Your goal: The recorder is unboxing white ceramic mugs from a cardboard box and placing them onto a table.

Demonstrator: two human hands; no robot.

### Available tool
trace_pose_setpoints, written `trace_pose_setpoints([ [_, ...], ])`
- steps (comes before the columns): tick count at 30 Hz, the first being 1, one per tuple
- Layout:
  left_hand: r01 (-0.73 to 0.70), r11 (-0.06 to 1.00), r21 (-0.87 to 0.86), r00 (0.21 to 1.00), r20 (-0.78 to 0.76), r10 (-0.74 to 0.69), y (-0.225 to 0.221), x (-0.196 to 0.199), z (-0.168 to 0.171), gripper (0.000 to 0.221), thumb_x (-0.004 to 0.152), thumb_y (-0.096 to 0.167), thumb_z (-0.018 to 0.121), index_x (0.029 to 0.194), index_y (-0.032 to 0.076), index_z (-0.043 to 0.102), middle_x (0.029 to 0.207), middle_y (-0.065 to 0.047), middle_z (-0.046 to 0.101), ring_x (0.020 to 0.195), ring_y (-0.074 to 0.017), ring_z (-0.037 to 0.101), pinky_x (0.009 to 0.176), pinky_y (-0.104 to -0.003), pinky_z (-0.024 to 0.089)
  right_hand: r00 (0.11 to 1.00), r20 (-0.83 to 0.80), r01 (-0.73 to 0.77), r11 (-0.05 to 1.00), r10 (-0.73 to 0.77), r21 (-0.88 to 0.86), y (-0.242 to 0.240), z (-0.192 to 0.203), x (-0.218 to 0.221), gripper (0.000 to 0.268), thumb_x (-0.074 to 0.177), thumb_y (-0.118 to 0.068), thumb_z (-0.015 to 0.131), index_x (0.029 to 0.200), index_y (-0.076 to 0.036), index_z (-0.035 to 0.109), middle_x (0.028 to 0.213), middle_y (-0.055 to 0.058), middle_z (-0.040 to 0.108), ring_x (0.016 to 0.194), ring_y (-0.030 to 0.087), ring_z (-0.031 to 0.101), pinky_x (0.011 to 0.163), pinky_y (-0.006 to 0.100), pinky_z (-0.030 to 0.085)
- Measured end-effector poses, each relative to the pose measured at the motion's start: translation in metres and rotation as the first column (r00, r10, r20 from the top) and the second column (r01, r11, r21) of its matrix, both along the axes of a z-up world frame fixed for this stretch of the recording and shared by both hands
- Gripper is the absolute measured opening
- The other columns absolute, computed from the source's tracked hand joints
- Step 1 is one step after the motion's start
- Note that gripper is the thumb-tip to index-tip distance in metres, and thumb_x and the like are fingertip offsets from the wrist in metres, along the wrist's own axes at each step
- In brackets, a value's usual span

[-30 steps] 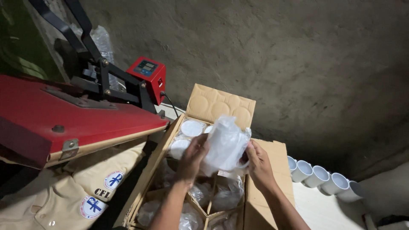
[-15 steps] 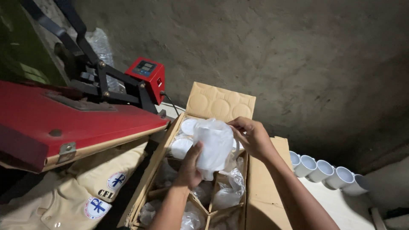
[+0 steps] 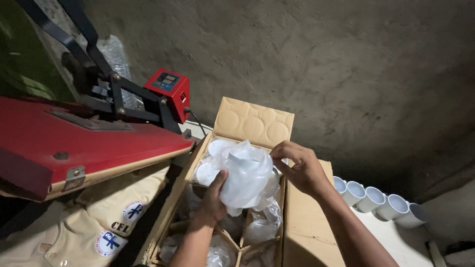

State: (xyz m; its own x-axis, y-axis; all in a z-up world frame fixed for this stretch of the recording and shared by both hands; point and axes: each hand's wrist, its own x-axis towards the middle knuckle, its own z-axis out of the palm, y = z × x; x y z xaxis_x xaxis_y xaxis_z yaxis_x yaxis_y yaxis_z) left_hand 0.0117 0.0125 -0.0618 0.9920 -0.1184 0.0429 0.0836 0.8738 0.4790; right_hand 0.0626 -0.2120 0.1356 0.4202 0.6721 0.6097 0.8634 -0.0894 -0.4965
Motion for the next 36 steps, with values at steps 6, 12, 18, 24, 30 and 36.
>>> trace_pose_setpoints([
  [6, -0.152, 0.988, -0.001, 0.988, 0.029, 0.152, -0.004, -0.018, 0.037, 0.073, 0.099, 0.058, 0.046, 0.149, 0.004, 0.047, 0.139, -0.014, 0.062, 0.125, -0.0303, 0.062, 0.106, -0.047, 0.05, 0.958, 0.111, 0.266, 0.964, -0.266, 0.011, -0.01, -0.026, 0.0, 0.015, 0.086, 0.007, 0.067, 0.1, 0.001, 0.065, 0.099, 0.011, 0.067, 0.092, 0.023, 0.068, 0.076, 0.033, 0.056],
  [12, -0.347, 0.938, 0.004, 0.923, 0.178, 0.341, -0.005, -0.027, 0.065, 0.073, 0.101, 0.059, 0.04, 0.149, 0.004, 0.045, 0.138, -0.015, 0.062, 0.124, -0.0323, 0.061, 0.102, -0.05, 0.052, 0.258, -0.966, 0.25, 0.966, -0.001, 0.066, -0.028, -0.122, -0.006, 0.013, 0.105, -0.007, 0.062, 0.108, 0.005, 0.065, 0.089, 0.016, 0.052, 0.079, 0.028, 0.045, 0.064, 0.04, 0.036],
  [18, -0.257, 0.965, -0.051, 0.952, 0.155, 0.262, -0.011, -0.033, 0.082, 0.073, 0.1, 0.06, 0.038, 0.146, 0.005, 0.048, 0.136, -0.014, 0.063, 0.123, -0.0305, 0.064, 0.104, -0.049, 0.052, 0.949, -0.058, 0.29, 0.929, -0.311, -0.229, -0.043, -0.071, -0.008, 0.026, 0.087, -0.003, 0.059, 0.107, -0.007, 0.076, 0.104, 0.01, 0.077, 0.096, 0.023, 0.074, 0.085, 0.034, 0.057],
  [24, -0.073, 0.995, -0.063, 0.982, 0.173, 0.083, -0.015, -0.028, 0.062, 0.069, 0.107, 0.056, 0.04, 0.148, 0.002, 0.05, 0.137, -0.015, 0.062, 0.122, -0.029, 0.063, 0.106, -0.046, 0.049, 0.902, -0.424, 0.0, 0.985, -0.075, -0.174, 0.001, 0.045, -0.035, 0.034, 0.092, -0.027, 0.064, 0.121, -0.008, 0.062, 0.113, -0.001, 0.066, 0.1, 0.01, 0.064, 0.076, 0.031, 0.058],
  [30, -0.175, 0.978, 0.116, 0.98, 0.115, 0.161, -0.015, -0.022, 0.054, 0.069, 0.106, 0.056, 0.044, 0.142, -0.002, 0.055, 0.13, -0.016, 0.067, 0.114, -0.0285, 0.067, 0.097, -0.043, 0.053, 0.897, -0.441, -0.16, 0.958, 0.04, -0.239, 0.009, 0.009, -0.016, 0.031, 0.094, -0.031, 0.075, 0.1, -0.003, 0.063, 0.088, 0.0, 0.06, 0.084, 0.007, 0.05, 0.071, 0.026, 0.048],
  [36, -0.377, 0.842, 0.385, 0.914, 0.011, 0.405, -0.015, -0.018, 0.048, 0.069, 0.1, 0.056, 0.05, 0.132, -0.004, 0.063, 0.12, -0.017, 0.073, 0.104, -0.0269, 0.072, 0.086, -0.038, 0.059, 0.844, -0.526, 0.074, 0.994, -0.103, -0.076, 0.007, -0.047, -0.01, 0.034, 0.095, -0.031, 0.076, 0.088, -0.002, 0.06, 0.076, -0.003, 0.047, 0.07, 0.007, 0.042, 0.057, 0.028, 0.037],
])
